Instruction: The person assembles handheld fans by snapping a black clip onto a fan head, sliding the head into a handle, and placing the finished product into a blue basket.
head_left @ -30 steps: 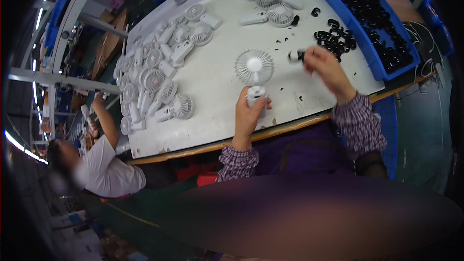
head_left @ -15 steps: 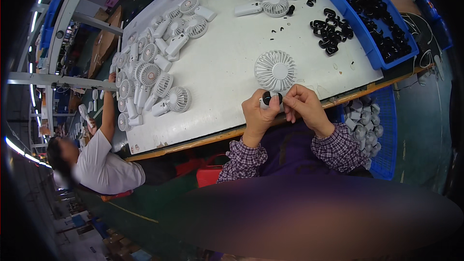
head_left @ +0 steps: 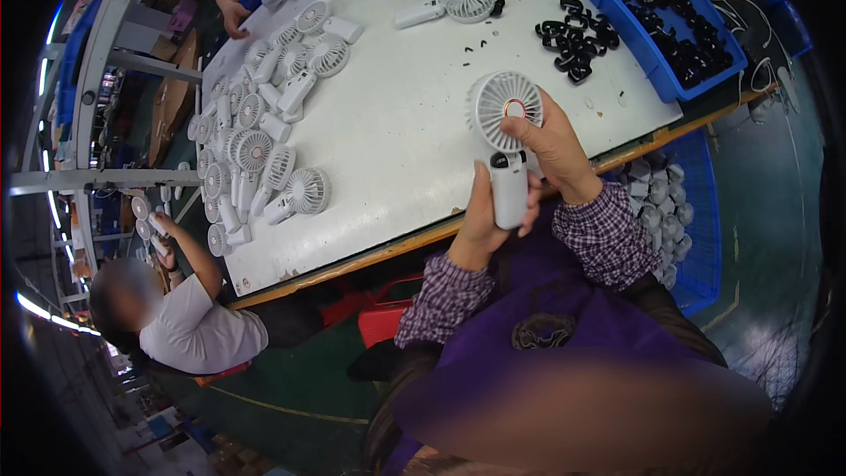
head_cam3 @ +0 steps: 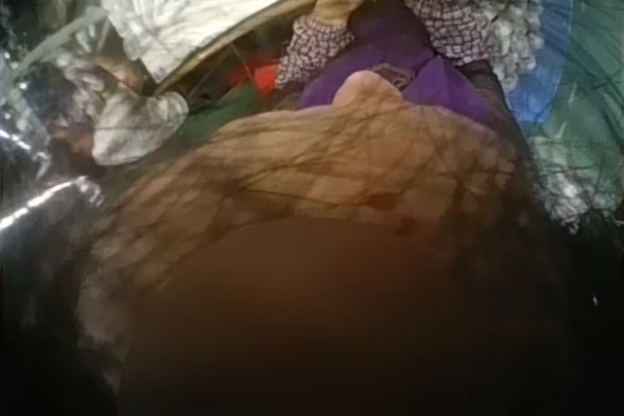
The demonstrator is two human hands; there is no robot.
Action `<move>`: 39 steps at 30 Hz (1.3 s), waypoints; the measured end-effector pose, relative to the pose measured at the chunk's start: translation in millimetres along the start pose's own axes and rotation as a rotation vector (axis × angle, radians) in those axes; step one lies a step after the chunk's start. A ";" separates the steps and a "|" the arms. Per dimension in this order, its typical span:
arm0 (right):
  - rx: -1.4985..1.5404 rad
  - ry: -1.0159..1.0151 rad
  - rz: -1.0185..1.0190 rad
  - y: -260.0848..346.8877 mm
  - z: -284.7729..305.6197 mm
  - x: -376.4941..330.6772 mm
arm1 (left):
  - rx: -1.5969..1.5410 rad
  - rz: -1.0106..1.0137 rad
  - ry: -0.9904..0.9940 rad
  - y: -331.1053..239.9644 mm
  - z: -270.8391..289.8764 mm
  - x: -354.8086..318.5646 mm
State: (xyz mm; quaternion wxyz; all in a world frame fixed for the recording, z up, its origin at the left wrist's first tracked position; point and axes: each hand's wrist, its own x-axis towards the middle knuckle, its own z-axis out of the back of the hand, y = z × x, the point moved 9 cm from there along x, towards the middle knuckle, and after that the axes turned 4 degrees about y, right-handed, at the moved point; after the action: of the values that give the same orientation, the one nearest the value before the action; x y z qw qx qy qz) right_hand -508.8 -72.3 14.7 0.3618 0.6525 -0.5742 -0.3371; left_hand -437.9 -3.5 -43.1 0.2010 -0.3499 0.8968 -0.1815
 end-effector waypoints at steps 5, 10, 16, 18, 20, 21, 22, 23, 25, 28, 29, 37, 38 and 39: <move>0.349 0.287 -0.218 -39.3 -11.9 -20.7 | -0.308 0.099 0.368 8.2 -1.6 -19.4; 0.478 0.272 -0.195 -51.3 -24.3 -55.7 | -0.372 0.086 0.227 29.6 -11.5 -28.0; 0.311 -0.122 -0.002 -17.2 66.7 -123.3 | 0.778 -0.017 -0.001 -29.5 -15.1 -54.8; 0.330 -0.219 0.058 -22.8 176.5 -178.8 | 1.020 -0.122 -0.543 -106.1 66.5 -104.2; 0.188 -0.411 -0.079 -40.4 245.9 -230.4 | 1.565 -0.455 -1.160 -210.3 116.6 -191.8; 0.092 -0.647 -0.224 -57.0 279.9 -261.5 | 1.790 -0.609 -1.274 -247.1 134.0 -236.2; 0.121 -0.637 -0.414 -109.8 358.0 -295.7 | 1.981 -0.589 -1.353 -272.8 151.6 -263.8; 0.152 -0.628 -0.603 -160.8 435.5 -334.6 | 2.069 -0.486 -1.348 -290.0 161.7 -266.7; 0.089 -0.841 -0.689 -202.8 482.4 -361.2 | 2.160 -0.387 -1.322 -313.4 171.4 -261.4; 0.015 -1.069 -0.640 -233.7 503.5 -372.0 | 2.434 -0.030 -1.140 -319.6 193.2 -221.2; 0.000 -1.092 -0.618 -242.1 502.6 -369.9 | 2.421 0.000 -1.079 -319.9 197.4 -217.2; -0.407 -0.360 -0.212 -39.5 212.3 -172.1 | 1.782 -0.366 -0.723 -188.0 74.3 -133.1; -0.385 -0.261 -0.114 -7.5 157.3 -147.1 | 1.763 -0.372 -0.632 -154.9 42.8 -108.3; -0.342 -0.158 0.020 11.9 115.9 -128.3 | 1.785 -0.434 -0.466 -123.9 22.6 -80.6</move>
State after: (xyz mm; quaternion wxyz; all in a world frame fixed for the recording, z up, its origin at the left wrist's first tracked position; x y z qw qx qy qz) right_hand -628.5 44.3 -31.1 0.4246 0.5472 -0.5416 -0.4764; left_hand -303.8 -36.6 14.3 0.5303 -0.2536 0.2794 -0.7592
